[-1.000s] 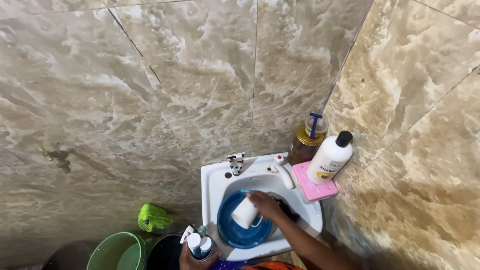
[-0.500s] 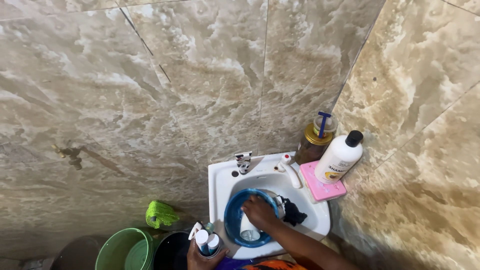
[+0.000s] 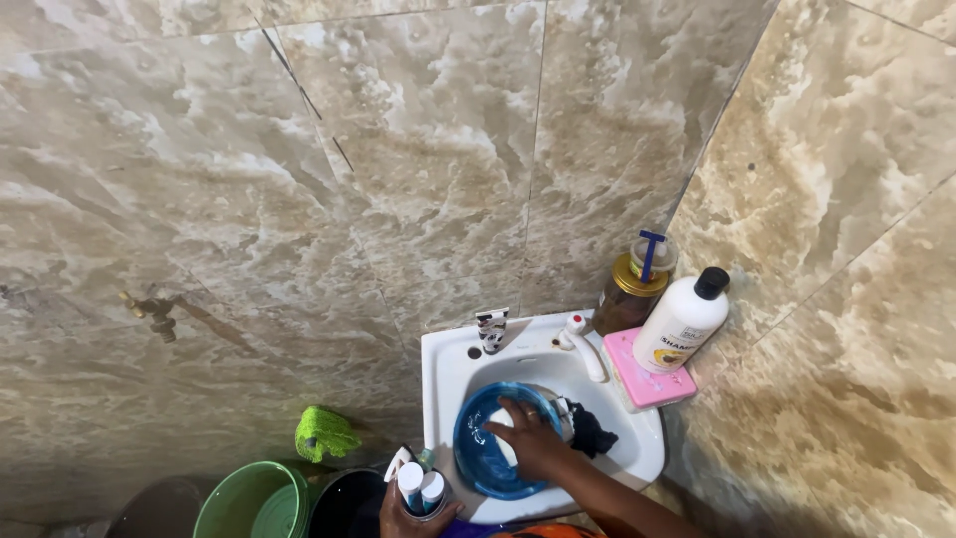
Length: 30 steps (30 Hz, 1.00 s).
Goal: Washing and organizing various toiletries and cups in a bathroom sink.
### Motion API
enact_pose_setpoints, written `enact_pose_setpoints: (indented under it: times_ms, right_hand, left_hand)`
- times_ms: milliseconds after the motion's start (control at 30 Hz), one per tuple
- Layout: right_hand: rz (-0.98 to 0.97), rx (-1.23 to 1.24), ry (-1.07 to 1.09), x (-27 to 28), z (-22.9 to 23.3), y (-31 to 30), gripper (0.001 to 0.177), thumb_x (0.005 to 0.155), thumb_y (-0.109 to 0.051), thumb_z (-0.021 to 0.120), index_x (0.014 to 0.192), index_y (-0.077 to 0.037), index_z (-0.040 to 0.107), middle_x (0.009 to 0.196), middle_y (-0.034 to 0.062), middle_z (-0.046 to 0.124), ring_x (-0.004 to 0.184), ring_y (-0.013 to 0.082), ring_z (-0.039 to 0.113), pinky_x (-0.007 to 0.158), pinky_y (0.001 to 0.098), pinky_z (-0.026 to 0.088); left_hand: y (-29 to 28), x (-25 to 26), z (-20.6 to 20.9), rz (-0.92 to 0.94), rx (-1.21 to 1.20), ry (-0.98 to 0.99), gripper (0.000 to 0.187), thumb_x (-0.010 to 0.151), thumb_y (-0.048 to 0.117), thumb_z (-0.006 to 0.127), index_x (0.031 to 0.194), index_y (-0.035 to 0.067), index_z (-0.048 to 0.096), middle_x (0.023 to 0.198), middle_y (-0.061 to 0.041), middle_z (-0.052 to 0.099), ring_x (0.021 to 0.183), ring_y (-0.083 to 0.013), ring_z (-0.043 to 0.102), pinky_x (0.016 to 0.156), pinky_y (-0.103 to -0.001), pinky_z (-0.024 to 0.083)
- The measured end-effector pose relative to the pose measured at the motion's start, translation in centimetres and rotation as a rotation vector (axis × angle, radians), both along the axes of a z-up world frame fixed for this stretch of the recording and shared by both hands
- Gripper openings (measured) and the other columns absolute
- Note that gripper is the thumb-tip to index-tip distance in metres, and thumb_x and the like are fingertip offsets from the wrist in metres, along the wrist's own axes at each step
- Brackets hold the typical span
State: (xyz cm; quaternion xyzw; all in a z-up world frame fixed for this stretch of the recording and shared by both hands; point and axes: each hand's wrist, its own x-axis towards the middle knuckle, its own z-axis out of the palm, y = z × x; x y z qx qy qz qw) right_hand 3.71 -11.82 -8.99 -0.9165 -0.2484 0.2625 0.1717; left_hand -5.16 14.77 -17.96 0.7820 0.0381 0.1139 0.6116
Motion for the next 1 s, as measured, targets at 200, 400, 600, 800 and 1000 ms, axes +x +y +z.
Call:
enact_pose_setpoints:
  times_ms: [200,400,600,800,1000]
  right_hand:
    - [-0.041,0.006,-0.27,0.2,-5.2,0.9,0.079,0.088,0.003,0.064,0.155,-0.033,0.046,0.174,0.0151,0.009,0.154,0.0492,0.014,0.116,0.0605,0.033]
    - [-0.062,0.041,0.007,0.5,-2.8,1.3,0.083,0.078,0.004,0.071,0.15,-0.027,0.041,0.163,0.0119,0.022,0.146,0.0468,0.026,0.116,0.0539,0.034]
    - [-0.563,0.541,0.108,5.0,-16.8,-0.3,0.046,0.085,-0.012,0.077,0.128,-0.012,0.061,0.124,0.0155,0.07,0.111,0.0335,0.071,0.095,0.0433,0.056]
    - [-1.059,0.824,0.6,5.3,-15.7,0.3,0.035,0.095,-0.012,0.065,0.129,-0.015,0.065,0.111,0.0113,0.074,0.096,0.0317,0.074,0.069,0.0472,0.063]
    - [-1.193,1.139,0.95,5.9,-17.3,-0.1,0.04,0.103,-0.032,0.046,0.123,-0.004,0.066,0.096,0.021,0.076,0.074,0.0325,0.075,0.054,0.0414,0.059]
  left_hand:
    - [0.1,0.0,-1.0,0.023,0.027,0.025,0.128,0.04,0.018,0.107,0.145,-0.006,0.039,0.12,-0.021,0.071,0.113,-0.0264,0.07,0.101,-0.041,0.055]
    - [-0.4,-0.3,0.2,0.016,-0.085,-0.059,0.124,0.044,0.013,0.105,0.144,-0.008,0.035,0.125,-0.023,0.067,0.117,-0.0283,0.067,0.102,-0.043,0.052]
    - [-0.7,-0.5,1.1,0.001,-0.133,0.015,0.119,0.047,0.008,0.103,0.145,-0.006,0.037,0.123,-0.022,0.069,0.116,-0.0284,0.07,0.102,-0.043,0.056]
    - [-0.6,-0.5,1.7,-0.003,-0.13,0.101,0.123,0.046,0.009,0.103,0.149,-0.003,0.037,0.123,-0.022,0.069,0.116,-0.0289,0.071,0.102,-0.044,0.057]
    - [-0.4,-0.5,1.1,0.005,-0.051,-0.039,0.12,0.045,0.012,0.105,0.143,-0.007,0.039,0.124,-0.023,0.068,0.116,-0.0298,0.068,0.101,-0.045,0.054]
